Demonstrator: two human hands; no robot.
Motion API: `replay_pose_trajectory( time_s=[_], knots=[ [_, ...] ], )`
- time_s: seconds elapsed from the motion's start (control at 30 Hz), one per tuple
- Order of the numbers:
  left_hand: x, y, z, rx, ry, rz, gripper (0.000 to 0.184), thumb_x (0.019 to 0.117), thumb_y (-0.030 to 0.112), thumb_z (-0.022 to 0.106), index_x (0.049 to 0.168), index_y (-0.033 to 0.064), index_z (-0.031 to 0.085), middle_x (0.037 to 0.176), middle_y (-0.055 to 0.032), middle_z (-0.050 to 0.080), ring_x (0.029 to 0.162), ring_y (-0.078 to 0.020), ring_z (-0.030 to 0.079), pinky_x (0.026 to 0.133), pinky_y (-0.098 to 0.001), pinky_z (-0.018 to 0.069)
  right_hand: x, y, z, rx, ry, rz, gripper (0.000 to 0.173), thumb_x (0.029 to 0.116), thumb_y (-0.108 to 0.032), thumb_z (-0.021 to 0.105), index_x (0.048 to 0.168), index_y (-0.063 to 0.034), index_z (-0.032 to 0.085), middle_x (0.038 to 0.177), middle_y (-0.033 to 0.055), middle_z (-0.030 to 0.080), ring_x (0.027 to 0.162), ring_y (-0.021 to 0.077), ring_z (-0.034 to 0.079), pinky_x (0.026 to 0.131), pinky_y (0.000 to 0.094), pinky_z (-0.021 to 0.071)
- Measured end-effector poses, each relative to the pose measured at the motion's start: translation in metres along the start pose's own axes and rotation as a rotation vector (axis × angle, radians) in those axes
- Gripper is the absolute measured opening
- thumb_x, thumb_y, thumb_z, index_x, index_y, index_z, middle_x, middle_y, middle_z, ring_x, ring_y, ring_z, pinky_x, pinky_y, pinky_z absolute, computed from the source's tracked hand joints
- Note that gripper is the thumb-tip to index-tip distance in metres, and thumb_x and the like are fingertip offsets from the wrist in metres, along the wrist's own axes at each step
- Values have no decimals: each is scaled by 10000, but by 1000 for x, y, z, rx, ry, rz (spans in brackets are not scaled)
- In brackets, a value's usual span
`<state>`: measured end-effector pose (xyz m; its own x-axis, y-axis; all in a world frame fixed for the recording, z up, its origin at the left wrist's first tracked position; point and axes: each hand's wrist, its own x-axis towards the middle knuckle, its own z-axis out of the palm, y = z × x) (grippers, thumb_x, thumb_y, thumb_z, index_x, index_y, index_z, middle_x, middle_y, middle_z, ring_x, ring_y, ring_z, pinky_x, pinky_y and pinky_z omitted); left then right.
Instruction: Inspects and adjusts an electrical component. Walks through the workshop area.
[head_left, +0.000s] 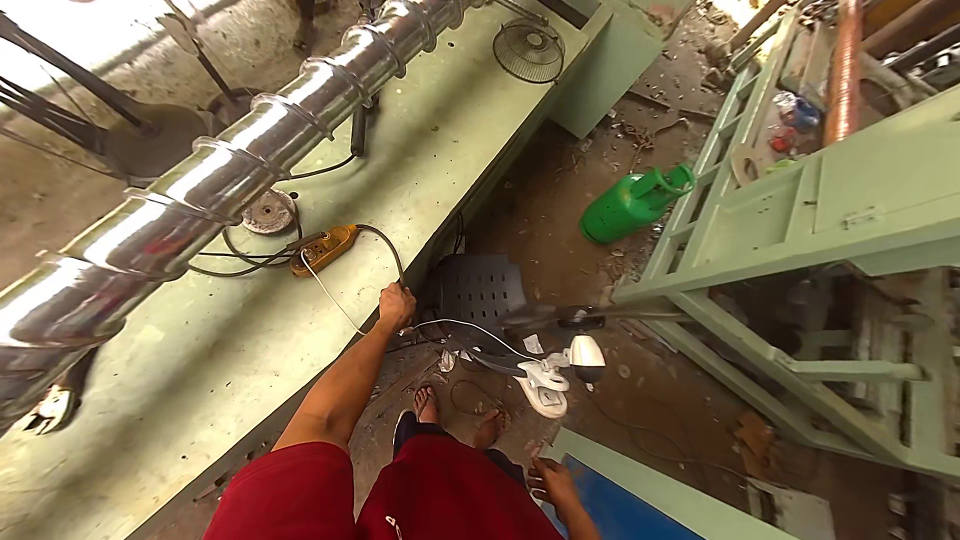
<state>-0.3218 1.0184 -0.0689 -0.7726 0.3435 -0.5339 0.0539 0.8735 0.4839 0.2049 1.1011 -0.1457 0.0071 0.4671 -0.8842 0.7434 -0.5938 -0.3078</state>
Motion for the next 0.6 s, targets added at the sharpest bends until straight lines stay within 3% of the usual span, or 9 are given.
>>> replay_pose_trajectory(
  time_s=[0.2, 0.37, 0.43, 0.6],
  knots=[
    [21, 47, -18, -147, 162, 85, 408, 1095, 280, 410, 1101, -25, 680, 1086, -263, 699, 1087, -411, 685, 929, -606, 536, -2, -13, 4, 24, 1, -23, 395, 1074, -311, 579, 1326, -8, 605, 1092, 205, 732, 867, 307, 742, 722, 470, 613],
    [48, 79, -41, -364, 323, 94, 407, 1091, 279, 419, 1085, -29, 685, 1039, -228, 716, 1030, -369, 702, 929, -577, 536, -5, -12, 5, 17, 7, -32, 419, 1076, -319, 572, 1358, -9, 589, 1129, 212, 725, 905, 326, 742, 761, 492, 615],
    [63, 91, -47, -527, 371, 87, 414, 1093, 287, 419, 1089, -30, 687, 1001, -190, 737, 970, -315, 725, 919, -530, 562, -6, -9, 5, 26, 14, -19, 412, 1077, -316, 572, 1349, -8, 591, 1123, 211, 725, 906, 322, 742, 763, 489, 615],
    [102, 116, -64, -904, 395, 69, 369, 1095, 273, 422, 1094, -18, 649, 882, -121, 753, 763, -217, 754, 767, -432, 633, -14, -1, 5, 40, 27, 14, 407, 1081, -303, 566, 1347, 4, 587, 1112, 221, 717, 890, 316, 731, 754, 479, 604]
  ],
)
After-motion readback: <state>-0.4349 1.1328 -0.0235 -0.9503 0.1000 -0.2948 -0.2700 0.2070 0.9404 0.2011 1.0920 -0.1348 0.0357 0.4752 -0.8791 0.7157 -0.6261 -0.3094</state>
